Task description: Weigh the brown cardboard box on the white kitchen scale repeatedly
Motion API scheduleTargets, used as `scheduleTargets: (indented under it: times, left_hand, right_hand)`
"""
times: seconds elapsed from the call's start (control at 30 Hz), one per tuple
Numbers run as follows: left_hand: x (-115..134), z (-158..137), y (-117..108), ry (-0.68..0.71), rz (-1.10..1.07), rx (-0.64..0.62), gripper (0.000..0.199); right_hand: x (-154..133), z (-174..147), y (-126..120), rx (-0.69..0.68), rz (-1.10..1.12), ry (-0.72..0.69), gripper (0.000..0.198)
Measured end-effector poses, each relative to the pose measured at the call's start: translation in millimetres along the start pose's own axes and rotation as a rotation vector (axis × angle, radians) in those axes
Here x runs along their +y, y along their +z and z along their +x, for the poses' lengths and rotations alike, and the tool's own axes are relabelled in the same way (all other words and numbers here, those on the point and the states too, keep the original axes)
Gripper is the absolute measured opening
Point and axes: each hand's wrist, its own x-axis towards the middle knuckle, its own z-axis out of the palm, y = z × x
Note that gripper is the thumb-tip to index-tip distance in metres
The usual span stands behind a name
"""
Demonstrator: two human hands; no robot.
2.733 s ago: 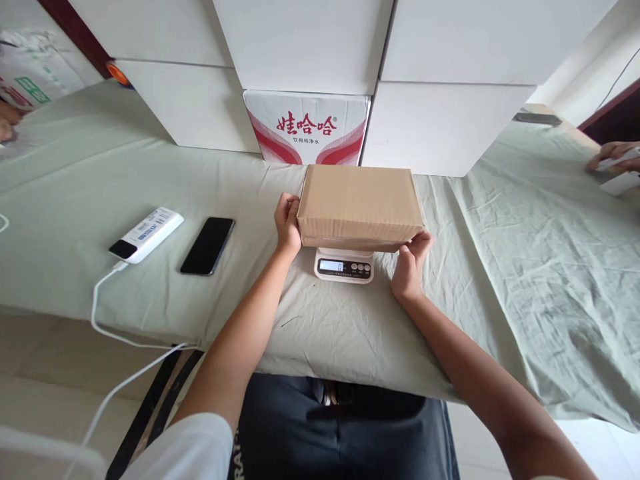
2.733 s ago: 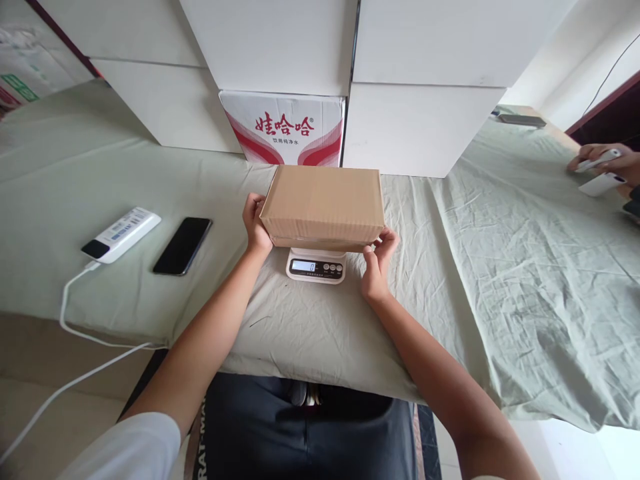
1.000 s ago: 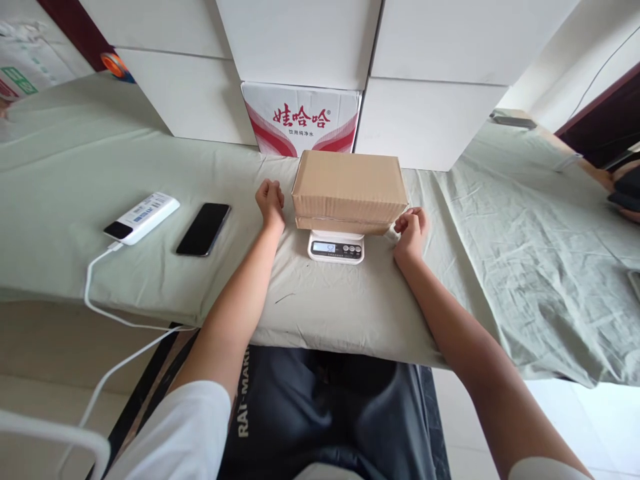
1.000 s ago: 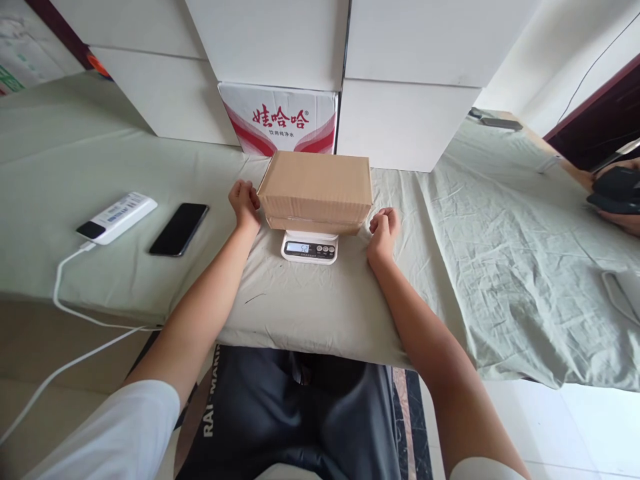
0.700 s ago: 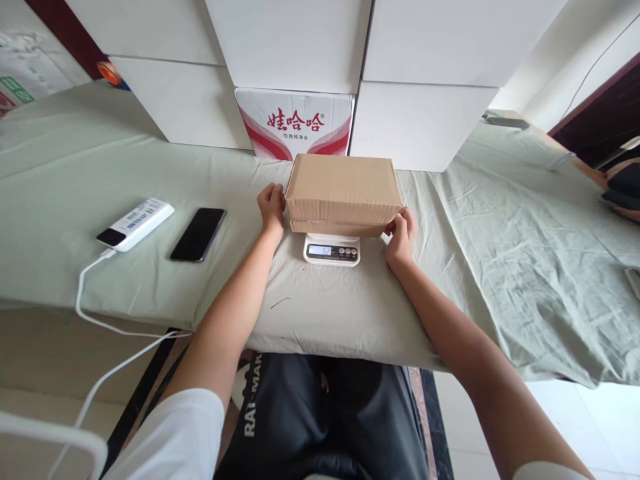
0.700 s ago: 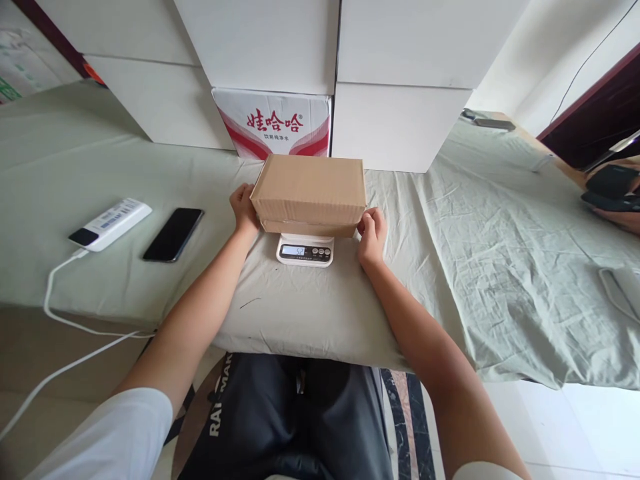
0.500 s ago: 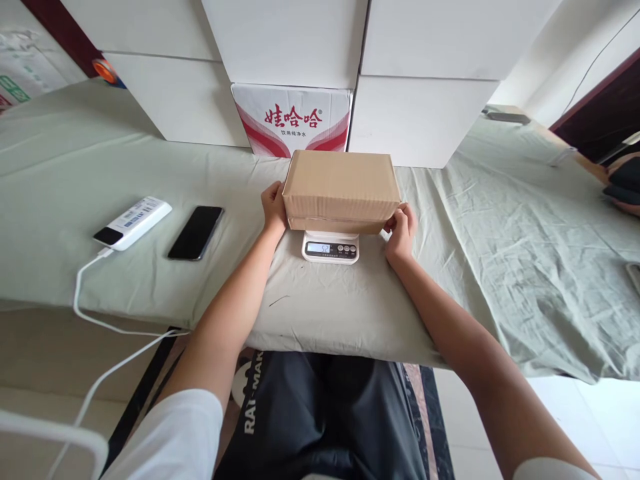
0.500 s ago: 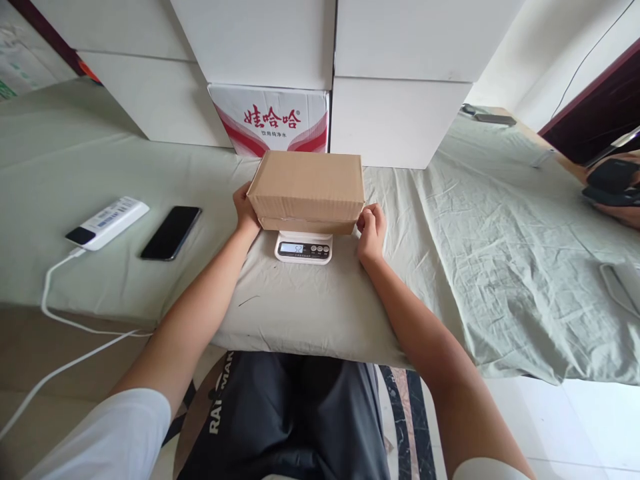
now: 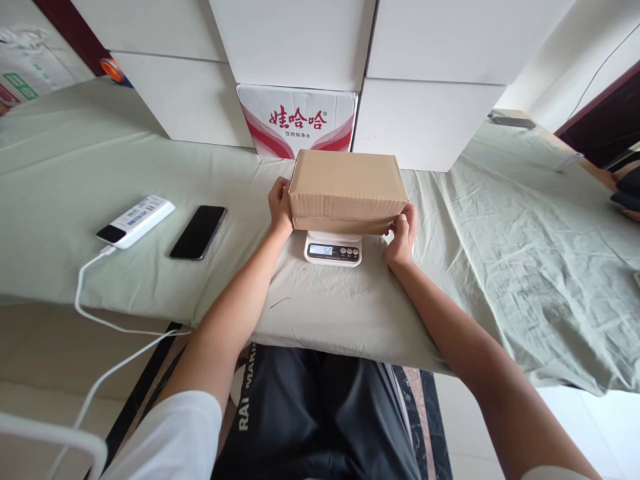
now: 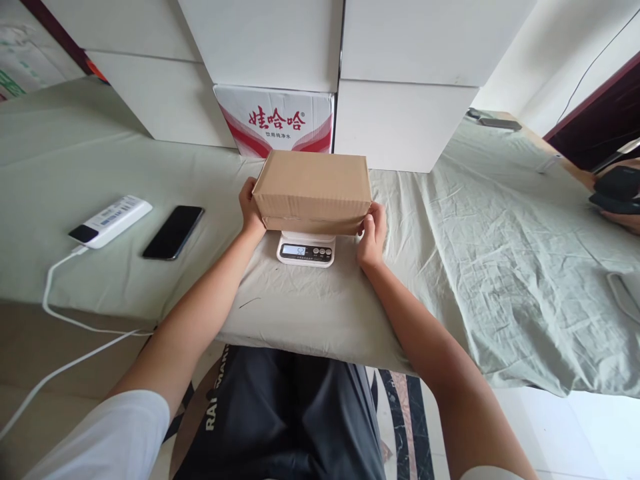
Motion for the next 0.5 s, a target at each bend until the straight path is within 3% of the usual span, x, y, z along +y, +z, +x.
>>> scheduleTargets:
  times: [0.2, 0.33, 0.5]
  left_hand:
    - [7, -3, 5, 0.137, 0.021, -0.013, 0.052]
    - [4, -1, 1, 0.122, 0.081, -0.085, 0.051]
    - [-35, 10, -9, 0.068, 0.192, -0.243, 0.081]
  right_hand:
    - [-3, -1, -3, 0.007, -0.166, -0.163, 0.045]
    - [-5, 14, 1, -0.081, -0.088, -0.061, 0.055]
    - [8, 51, 17, -0.225, -0.028, -0.010, 0.064]
